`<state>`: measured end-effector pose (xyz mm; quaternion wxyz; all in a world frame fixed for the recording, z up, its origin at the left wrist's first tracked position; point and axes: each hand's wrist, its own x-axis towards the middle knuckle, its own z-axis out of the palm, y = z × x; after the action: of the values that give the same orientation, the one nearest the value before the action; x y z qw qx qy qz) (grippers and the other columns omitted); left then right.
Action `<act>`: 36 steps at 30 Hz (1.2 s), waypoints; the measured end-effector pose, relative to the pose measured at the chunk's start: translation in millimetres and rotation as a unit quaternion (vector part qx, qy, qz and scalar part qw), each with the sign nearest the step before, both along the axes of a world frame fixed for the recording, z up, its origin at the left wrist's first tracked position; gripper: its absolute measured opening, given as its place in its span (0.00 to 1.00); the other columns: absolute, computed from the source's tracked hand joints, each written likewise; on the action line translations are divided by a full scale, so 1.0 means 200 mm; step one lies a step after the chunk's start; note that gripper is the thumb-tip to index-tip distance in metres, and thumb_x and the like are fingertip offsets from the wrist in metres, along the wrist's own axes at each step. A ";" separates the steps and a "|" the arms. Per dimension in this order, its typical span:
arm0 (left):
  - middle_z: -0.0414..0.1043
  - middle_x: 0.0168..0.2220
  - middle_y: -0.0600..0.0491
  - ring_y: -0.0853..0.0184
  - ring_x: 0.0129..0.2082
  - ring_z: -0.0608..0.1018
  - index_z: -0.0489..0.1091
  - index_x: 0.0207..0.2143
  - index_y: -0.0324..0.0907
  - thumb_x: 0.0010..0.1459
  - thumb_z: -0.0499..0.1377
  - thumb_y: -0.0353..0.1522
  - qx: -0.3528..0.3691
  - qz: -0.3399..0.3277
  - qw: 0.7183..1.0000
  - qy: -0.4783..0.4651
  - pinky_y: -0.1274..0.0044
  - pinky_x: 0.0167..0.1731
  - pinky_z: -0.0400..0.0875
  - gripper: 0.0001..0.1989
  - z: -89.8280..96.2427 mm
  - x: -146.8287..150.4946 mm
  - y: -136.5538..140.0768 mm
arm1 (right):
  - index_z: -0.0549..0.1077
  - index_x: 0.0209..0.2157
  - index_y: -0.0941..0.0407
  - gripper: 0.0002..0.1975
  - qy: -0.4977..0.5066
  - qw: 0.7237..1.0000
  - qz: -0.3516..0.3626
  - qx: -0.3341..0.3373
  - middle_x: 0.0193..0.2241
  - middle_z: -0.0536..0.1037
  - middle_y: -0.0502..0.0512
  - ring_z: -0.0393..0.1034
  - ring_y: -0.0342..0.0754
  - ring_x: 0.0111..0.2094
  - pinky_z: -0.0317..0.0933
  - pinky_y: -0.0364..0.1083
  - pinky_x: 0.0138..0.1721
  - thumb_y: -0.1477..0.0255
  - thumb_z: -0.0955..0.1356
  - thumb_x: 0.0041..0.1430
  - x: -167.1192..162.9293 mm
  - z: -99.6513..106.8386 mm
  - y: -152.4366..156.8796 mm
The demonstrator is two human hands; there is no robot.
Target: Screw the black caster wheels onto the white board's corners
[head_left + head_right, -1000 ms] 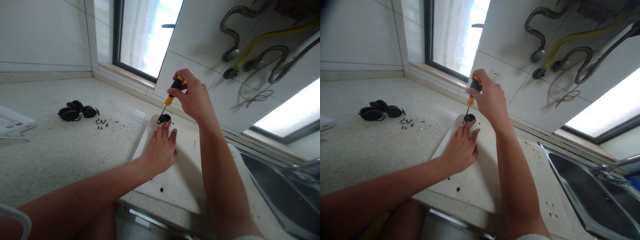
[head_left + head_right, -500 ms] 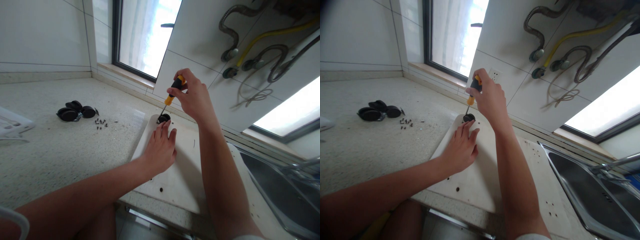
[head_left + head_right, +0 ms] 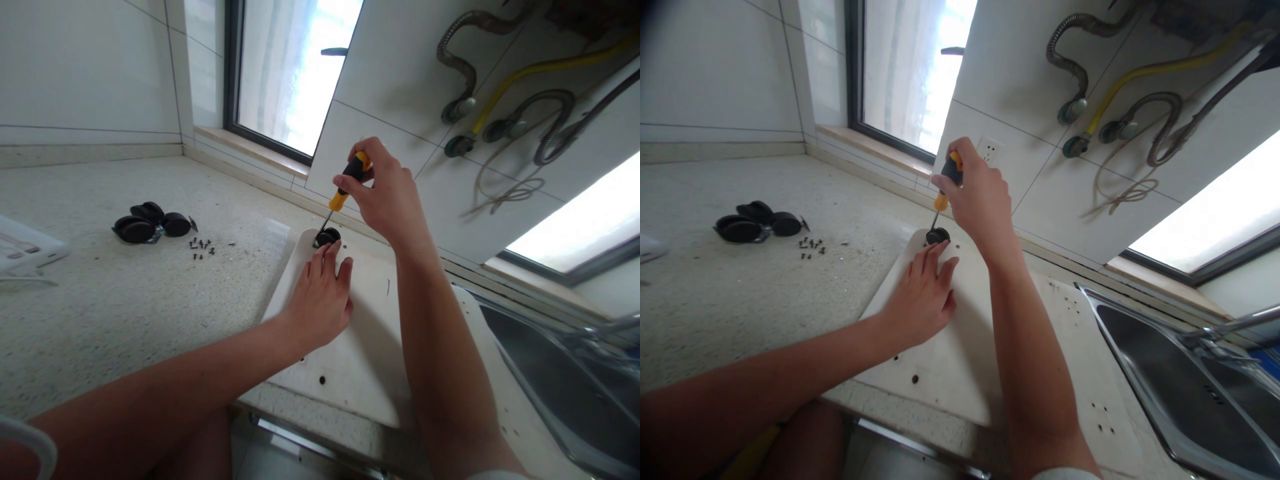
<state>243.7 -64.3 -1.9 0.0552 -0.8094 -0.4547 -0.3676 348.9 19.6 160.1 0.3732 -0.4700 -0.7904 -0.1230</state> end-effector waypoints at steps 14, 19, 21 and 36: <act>0.52 0.78 0.26 0.35 0.78 0.58 0.62 0.67 0.33 0.65 0.60 0.27 0.006 -0.045 0.999 -0.029 0.47 0.71 0.65 0.29 -0.05 -0.01 0.04 | 0.68 0.42 0.48 0.12 0.146 0.948 0.096 0.265 0.45 0.73 0.51 0.74 0.46 0.42 0.70 0.48 0.39 0.66 0.75 0.70 -0.04 0.24 -0.45; 0.50 0.79 0.27 0.36 0.75 0.62 0.63 0.68 0.33 0.65 0.60 0.28 -0.011 -0.027 1.000 -0.009 0.50 0.68 0.68 0.30 -0.02 -0.02 0.03 | 0.64 0.39 0.50 0.21 0.190 0.954 0.007 0.233 0.36 0.73 0.46 0.76 0.45 0.36 0.70 0.48 0.39 0.68 0.80 0.59 0.14 -0.11 -0.47; 0.53 0.79 0.29 0.39 0.72 0.66 0.64 0.69 0.34 0.66 0.60 0.29 -0.020 -0.011 1.000 -0.008 0.51 0.66 0.70 0.30 0.00 -0.02 0.03 | 0.64 0.36 0.50 0.20 0.230 0.951 -0.056 0.198 0.35 0.77 0.48 0.74 0.45 0.34 0.67 0.48 0.38 0.64 0.79 0.60 0.25 -0.33 -0.48; 0.85 0.51 0.42 0.46 0.55 0.83 0.77 0.56 0.45 0.71 0.59 0.44 -0.203 0.193 0.959 0.037 0.55 0.56 0.76 0.18 0.39 -0.73 0.53 | 0.63 0.37 0.50 0.17 0.409 0.906 -0.091 0.065 0.36 0.73 0.49 0.67 0.46 0.34 0.62 0.48 0.38 0.59 0.75 0.65 0.46 -0.77 -0.41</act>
<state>96.9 41.7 75.9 -0.0238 -0.7136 -0.6647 -0.2199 440.8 -63.0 7.0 0.6805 -0.5236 -0.5125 -0.0047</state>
